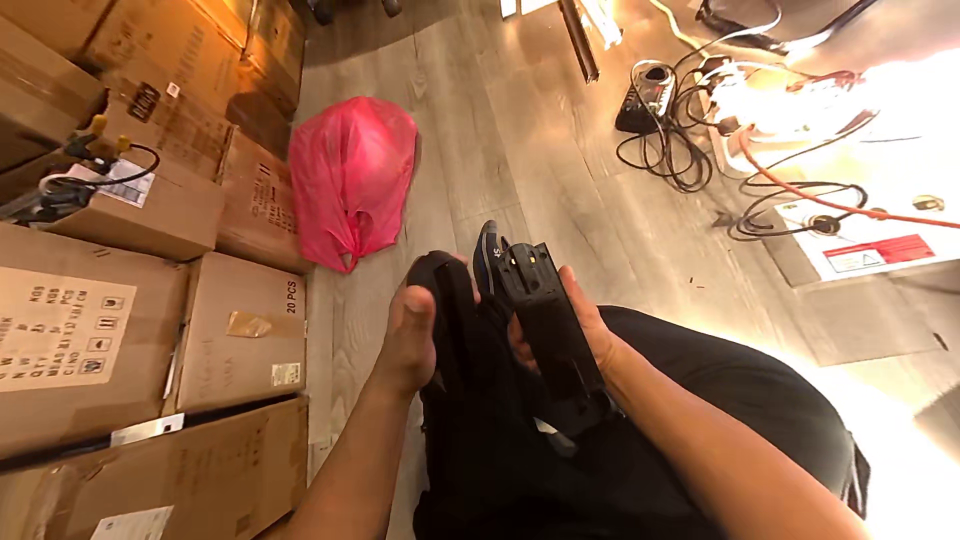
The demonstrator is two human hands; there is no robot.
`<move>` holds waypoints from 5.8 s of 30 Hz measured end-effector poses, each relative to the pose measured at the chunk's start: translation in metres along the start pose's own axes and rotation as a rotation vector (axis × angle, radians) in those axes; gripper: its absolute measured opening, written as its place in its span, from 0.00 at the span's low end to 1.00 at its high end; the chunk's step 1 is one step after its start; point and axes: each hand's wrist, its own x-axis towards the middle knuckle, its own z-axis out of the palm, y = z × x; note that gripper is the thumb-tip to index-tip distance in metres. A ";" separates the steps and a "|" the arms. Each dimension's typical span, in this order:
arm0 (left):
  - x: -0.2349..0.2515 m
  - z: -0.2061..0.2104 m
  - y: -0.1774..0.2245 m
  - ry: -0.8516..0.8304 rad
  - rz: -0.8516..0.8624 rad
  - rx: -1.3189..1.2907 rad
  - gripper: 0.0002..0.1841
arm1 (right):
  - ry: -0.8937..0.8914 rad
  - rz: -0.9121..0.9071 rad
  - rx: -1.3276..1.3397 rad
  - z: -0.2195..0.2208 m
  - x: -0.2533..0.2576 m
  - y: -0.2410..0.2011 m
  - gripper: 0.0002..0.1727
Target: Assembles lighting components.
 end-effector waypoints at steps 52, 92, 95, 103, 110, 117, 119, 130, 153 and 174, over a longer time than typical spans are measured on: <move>0.028 0.024 -0.010 -0.162 0.360 0.276 0.33 | -0.048 -0.002 0.113 0.010 -0.003 0.003 0.47; 0.016 0.036 -0.027 0.019 0.414 0.239 0.34 | -0.019 -0.074 0.015 0.009 -0.003 -0.003 0.45; 0.016 0.036 -0.027 0.016 0.421 0.241 0.34 | 0.000 -0.057 0.015 0.012 -0.003 -0.004 0.46; 0.015 0.038 -0.025 0.008 0.404 0.215 0.34 | -0.018 -0.013 0.081 0.011 -0.004 -0.003 0.46; 0.015 0.038 -0.025 0.011 0.401 0.228 0.34 | -0.044 -0.021 0.089 0.009 -0.002 -0.001 0.46; 0.016 0.038 -0.024 0.009 0.398 0.237 0.34 | -0.048 -0.019 0.106 0.008 -0.002 -0.001 0.46; 0.016 0.038 -0.024 0.009 0.398 0.232 0.34 | -0.054 -0.028 0.109 0.008 -0.002 -0.001 0.46; 0.014 0.031 -0.029 0.017 0.385 0.224 0.33 | 0.023 -0.067 0.026 0.007 -0.002 0.000 0.44; 0.011 0.019 -0.029 0.041 0.263 0.068 0.35 | 0.124 -0.077 -0.032 0.010 0.000 0.002 0.46; -0.008 -0.032 -0.013 0.011 -0.196 -1.046 0.43 | 0.106 -0.087 -0.067 0.010 0.001 -0.003 0.43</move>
